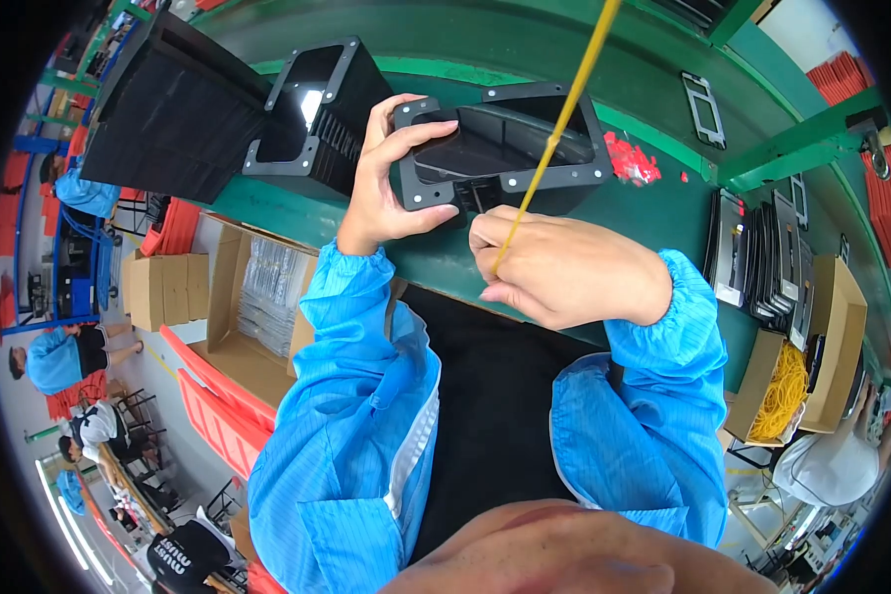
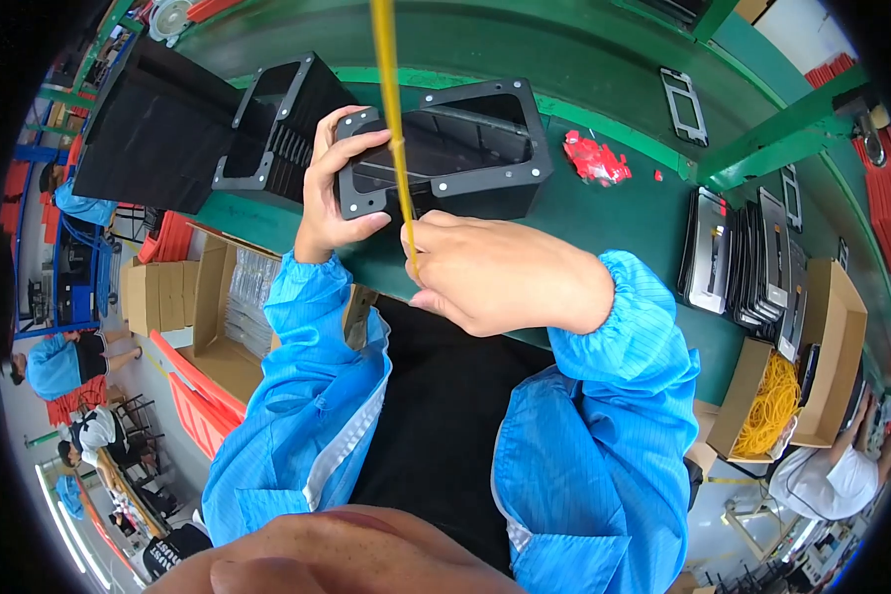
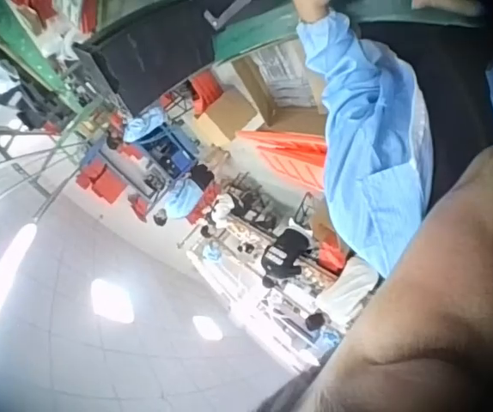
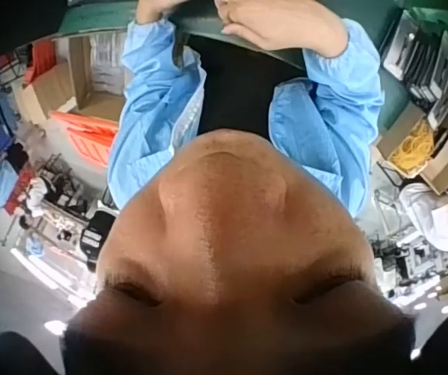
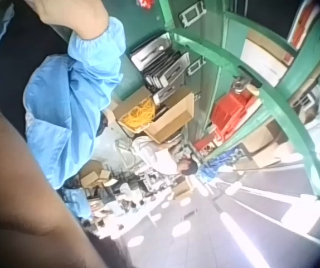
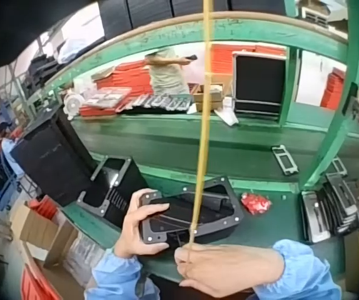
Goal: The worker uses a tape measure to check the dimensions of black electronic housings and inspects components on an assembly line.
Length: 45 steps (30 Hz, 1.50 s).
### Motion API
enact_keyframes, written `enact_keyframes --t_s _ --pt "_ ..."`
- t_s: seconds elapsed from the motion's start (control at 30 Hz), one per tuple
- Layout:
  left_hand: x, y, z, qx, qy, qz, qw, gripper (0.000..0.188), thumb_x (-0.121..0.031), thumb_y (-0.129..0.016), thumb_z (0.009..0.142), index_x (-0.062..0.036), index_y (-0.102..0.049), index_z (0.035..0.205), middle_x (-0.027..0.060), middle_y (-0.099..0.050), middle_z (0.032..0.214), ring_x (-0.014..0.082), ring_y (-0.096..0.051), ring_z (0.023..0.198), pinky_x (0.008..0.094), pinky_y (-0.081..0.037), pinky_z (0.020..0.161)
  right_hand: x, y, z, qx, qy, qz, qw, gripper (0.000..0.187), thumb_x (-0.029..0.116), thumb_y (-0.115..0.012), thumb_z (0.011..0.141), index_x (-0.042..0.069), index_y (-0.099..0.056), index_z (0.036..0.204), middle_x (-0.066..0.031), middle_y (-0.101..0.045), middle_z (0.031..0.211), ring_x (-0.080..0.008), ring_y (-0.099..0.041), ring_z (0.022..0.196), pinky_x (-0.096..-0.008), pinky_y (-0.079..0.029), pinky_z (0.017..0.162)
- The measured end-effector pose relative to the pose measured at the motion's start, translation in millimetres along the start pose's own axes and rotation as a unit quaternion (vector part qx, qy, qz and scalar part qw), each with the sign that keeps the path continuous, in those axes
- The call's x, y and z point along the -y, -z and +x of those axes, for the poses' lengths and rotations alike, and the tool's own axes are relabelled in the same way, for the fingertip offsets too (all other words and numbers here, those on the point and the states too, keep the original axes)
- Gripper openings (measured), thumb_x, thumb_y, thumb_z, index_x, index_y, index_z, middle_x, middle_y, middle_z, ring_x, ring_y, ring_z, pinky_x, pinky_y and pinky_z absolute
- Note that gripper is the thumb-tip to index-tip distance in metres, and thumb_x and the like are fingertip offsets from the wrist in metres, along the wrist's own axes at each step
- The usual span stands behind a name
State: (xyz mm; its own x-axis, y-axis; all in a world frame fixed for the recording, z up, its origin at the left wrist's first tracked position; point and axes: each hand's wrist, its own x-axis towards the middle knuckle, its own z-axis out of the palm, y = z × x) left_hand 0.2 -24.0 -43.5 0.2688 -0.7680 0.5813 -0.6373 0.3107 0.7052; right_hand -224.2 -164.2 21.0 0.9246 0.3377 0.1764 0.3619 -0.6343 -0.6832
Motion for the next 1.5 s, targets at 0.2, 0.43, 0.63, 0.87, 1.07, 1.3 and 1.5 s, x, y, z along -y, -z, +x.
enact_keyframes --t_s 0.2,0.43,0.63,0.87,1.07,1.3,1.5 --pt "1.3 -2.4 -1.9 0.0 -0.005 0.017 1.0 0.082 -0.045 -0.087 0.055 -0.0045 -0.073 0.125 0.0213 -0.051 0.139 0.0367 -0.048 0.135 0.0464 -0.038 0.113 0.6 18.0 -4.7 -0.022 0.017 0.0 1.0 0.019 0.014 -0.066 0.094 -0.003 -0.058 0.09 -0.0162 -0.055 0.098 -0.0373 -0.058 0.094 -0.0468 -0.049 0.083" --pt "0.9 -0.8 0.7 0.003 -0.005 0.02 1.0 0.081 -0.043 -0.087 0.055 -0.0053 -0.073 0.126 0.0197 -0.052 0.136 0.0355 -0.05 0.132 0.0449 -0.04 0.112 -4.7 14.0 4.3 0.021 -0.046 -0.045 0.998 0.026 0.02 -0.068 0.096 -0.003 -0.056 0.091 -0.0176 -0.055 0.095 -0.0385 -0.061 0.088 -0.0454 -0.052 0.078" --pt "-21.5 -0.8 7.9 -0.019 0.082 -0.044 0.996 0.073 -0.033 -0.091 0.057 -0.0084 -0.075 0.124 0.0154 -0.053 0.129 0.0348 -0.053 0.127 0.0442 -0.045 0.108 -11.8 9.0 2.7 -0.206 0.027 0.144 0.967 0.043 0.037 -0.053 0.108 0.002 -0.052 0.084 -0.0127 -0.053 0.084 -0.0294 -0.066 0.077 -0.0392 -0.05 0.066" --pt "-69.8 19.5 13.9 -0.112 0.026 0.217 0.969 0.063 -0.029 -0.092 0.059 -0.0114 -0.078 0.118 0.018 -0.052 0.127 0.0368 -0.055 0.122 0.0459 -0.049 0.104 16.2 35.6 -14.1 -0.304 0.045 0.079 0.948 0.056 0.05 -0.04 0.111 0.004 -0.048 0.08 -0.0089 -0.05 0.08 -0.0233 -0.067 0.074 -0.0326 -0.047 0.064" --pt "-58.5 64.6 -3.3 -0.234 0.058 0.435 0.868 0.058 -0.031 -0.093 0.067 -0.0155 -0.076 0.12 0.0224 -0.051 0.13 0.0401 -0.052 0.124 0.048 -0.048 0.103 20.5 63.3 -43.2 -0.372 0.014 0.022 0.928 0.053 0.047 -0.041 0.111 0.004 -0.048 0.08 -0.0105 -0.052 0.081 -0.0253 -0.065 0.074 -0.0329 -0.048 0.065" --pt "-13.8 68.7 -29.7 -0.245 0.197 0.416 0.853 0.063 -0.037 -0.091 0.077 -0.0155 -0.068 0.132 0.0234 -0.05 0.133 0.0403 -0.05 0.128 0.0472 -0.044 0.108 3.2 68.4 -40.5 -0.416 0.011 0.017 0.909 0.049 0.041 -0.042 0.111 -0.002 -0.063 0.103 -0.0116 -0.064 0.092 -0.0167 -0.059 0.068 -0.0287 -0.046 0.062" --pt "-31.4 44.1 -18.6 -0.37 0.031 0.311 0.875 0.072 -0.039 -0.084 0.083 -0.0006 -0.059 0.138 0.0231 -0.049 0.14 0.0379 -0.045 0.139 0.0469 -0.039 0.115 -89.7 111.4 -66.4 -0.542 -0.146 0.025 0.827 0.06 0.052 -0.042 0.109 0.001 -0.066 0.128 -0.0052 -0.07 0.098 -0.0139 -0.059 0.07 -0.0297 -0.049 0.068"
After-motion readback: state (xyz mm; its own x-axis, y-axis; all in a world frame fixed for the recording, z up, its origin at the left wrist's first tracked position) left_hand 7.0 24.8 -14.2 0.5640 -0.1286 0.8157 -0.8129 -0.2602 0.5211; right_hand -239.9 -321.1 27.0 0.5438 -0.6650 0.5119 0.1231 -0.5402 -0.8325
